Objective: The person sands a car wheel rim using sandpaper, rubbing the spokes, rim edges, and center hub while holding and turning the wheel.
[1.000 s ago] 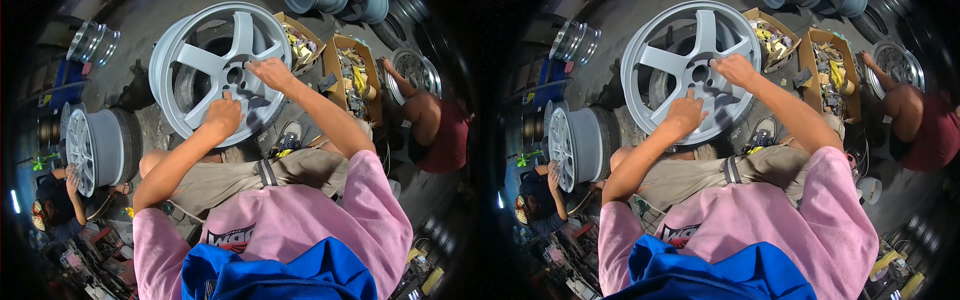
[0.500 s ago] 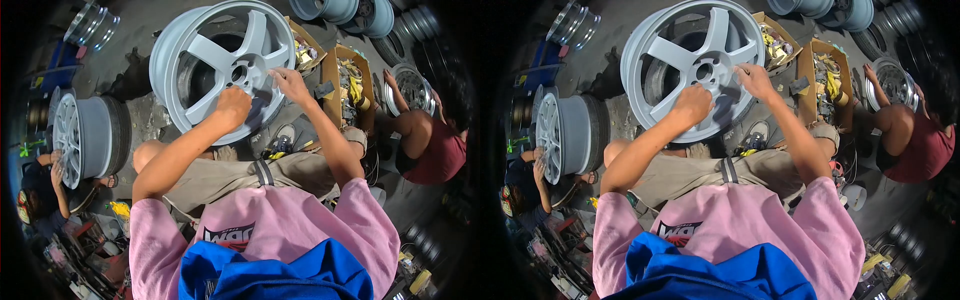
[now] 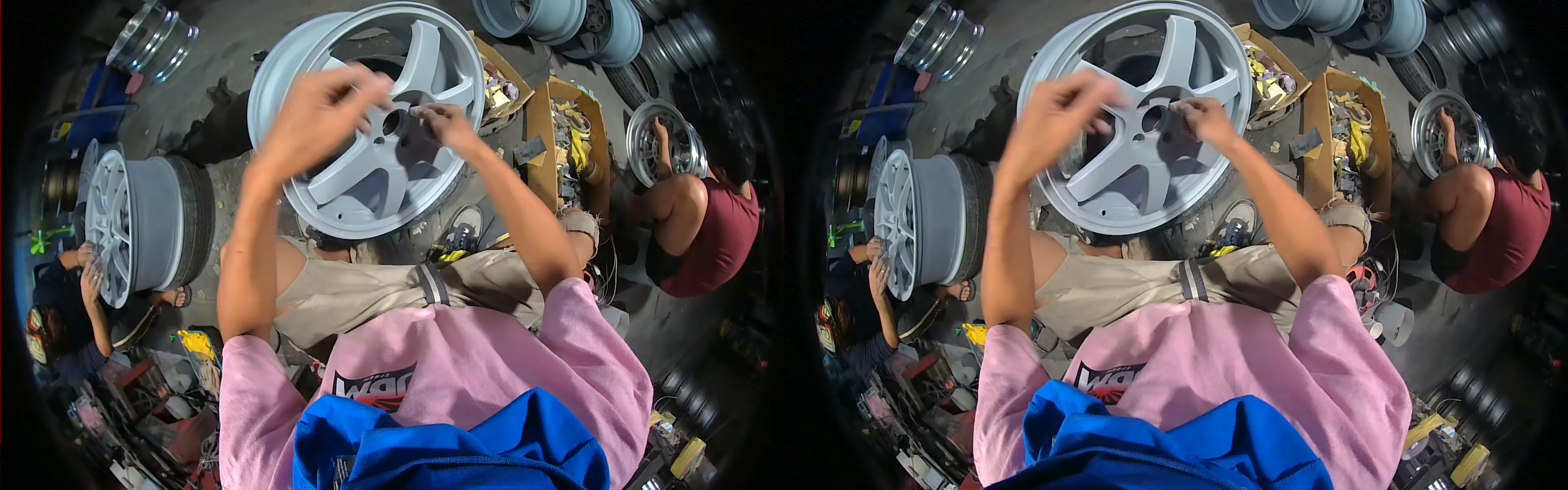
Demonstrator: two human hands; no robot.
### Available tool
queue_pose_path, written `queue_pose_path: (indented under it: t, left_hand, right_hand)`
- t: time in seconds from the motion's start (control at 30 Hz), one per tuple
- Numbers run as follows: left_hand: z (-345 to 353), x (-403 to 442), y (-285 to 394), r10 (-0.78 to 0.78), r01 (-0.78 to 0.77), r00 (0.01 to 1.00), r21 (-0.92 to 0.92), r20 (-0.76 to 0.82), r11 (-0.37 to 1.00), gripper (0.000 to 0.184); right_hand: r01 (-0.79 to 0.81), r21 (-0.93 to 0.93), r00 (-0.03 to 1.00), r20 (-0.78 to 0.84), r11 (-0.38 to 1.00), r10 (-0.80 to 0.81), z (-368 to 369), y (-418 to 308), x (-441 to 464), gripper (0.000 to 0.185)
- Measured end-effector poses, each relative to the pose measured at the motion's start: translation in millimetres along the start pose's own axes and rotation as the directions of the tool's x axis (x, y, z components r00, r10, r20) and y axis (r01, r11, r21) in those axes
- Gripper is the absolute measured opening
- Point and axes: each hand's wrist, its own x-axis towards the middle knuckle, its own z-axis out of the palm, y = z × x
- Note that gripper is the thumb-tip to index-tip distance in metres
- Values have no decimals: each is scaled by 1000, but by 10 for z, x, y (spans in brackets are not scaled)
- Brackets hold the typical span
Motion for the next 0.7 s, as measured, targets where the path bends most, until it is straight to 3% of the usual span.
queue_pose_path:
  t: [0.03, 0.1, 0.13, 0.17, 0.2, 0.23, 0.27, 0.3, 0.37, 0.4, 0.53, 0.6, 0.63, 0.67, 0.7]
  left_hand:
    - [-158, -18, 20, 34, -47, 992, -104, -124, 993, 30]
    - [-542, -29, -86, 145, -191, 914, -86, -380, 978, 32]
    - [-735, -48, -178, 136, -204, 884, -107, -448, 973, 33]
    - [-903, -61, -271, 125, -218, 851, -126, -510, 968, 33]
    - [-1013, -67, -338, 58, -163, 824, -136, -564, 977, 32]
    - [-1062, -52, -399, 59, -163, 824, -136, -564, 977, 32]
    - [-1096, -42, -467, 39, -161, 790, -146, -612, 976, 32]
    - [-1116, -41, -511, 21, -160, 754, -152, -657, 975, 32]
    - [-1119, -59, -529, 36, -170, 768, -149, -639, 974, 32]
    - [-1096, -72, -521, 31, -145, 777, -131, -629, 981, 32]
    - [-1087, -130, -547, 33, -108, 782, -83, -622, 991, 32]
    - [-1122, -151, -546, 28, -97, 780, -76, -625, 992, 32]
    - [-1123, -152, -533, 19, -83, 772, -71, -635, 994, 32]
    - [-1111, -140, -526, 10, -71, 764, -69, -645, 995, 33]
    - [-1084, -118, -522, 12, -75, 769, -72, -639, 995, 33]
  right_hand:
    - [1, -1, 1000, -2, 1000, -1, -61, -106, -64, 30]
    - [-3, -163, 1000, 3, 987, 3, -98, -303, -282, 30]
    - [177, -424, 982, 11, 888, -191, -31, -395, -426, 27]
    - [171, -430, 983, 14, 887, -183, 17, -395, -409, 27]
    - [481, -644, 842, 150, 594, -519, 68, -400, -370, 27]
    - [655, -739, 585, 362, 159, -726, 130, -452, -358, 28]
    - [626, -774, 646, 445, 96, -621, 150, -528, -346, 30]
    - [629, -771, 641, 444, 96, -626, 191, -545, -273, 30]
    - [573, -791, 607, 586, -216, -536, 236, -576, -61, 29]
    - [572, -781, 598, 607, -252, -524, 241, -582, -40, 23]
    - [500, -847, 679, 513, -180, -525, 481, -480, -223, 20]
    - [350, -923, 883, 267, 162, -386, 624, -519, -229, 22]
    - [345, -924, 883, 261, 164, -390, 653, -505, -188, 22]
    - [262, -613, 960, 82, 745, -269, 661, -484, -131, 21]
    - [55, -32, 998, 15, 998, -54, 678, -477, -112, 23]
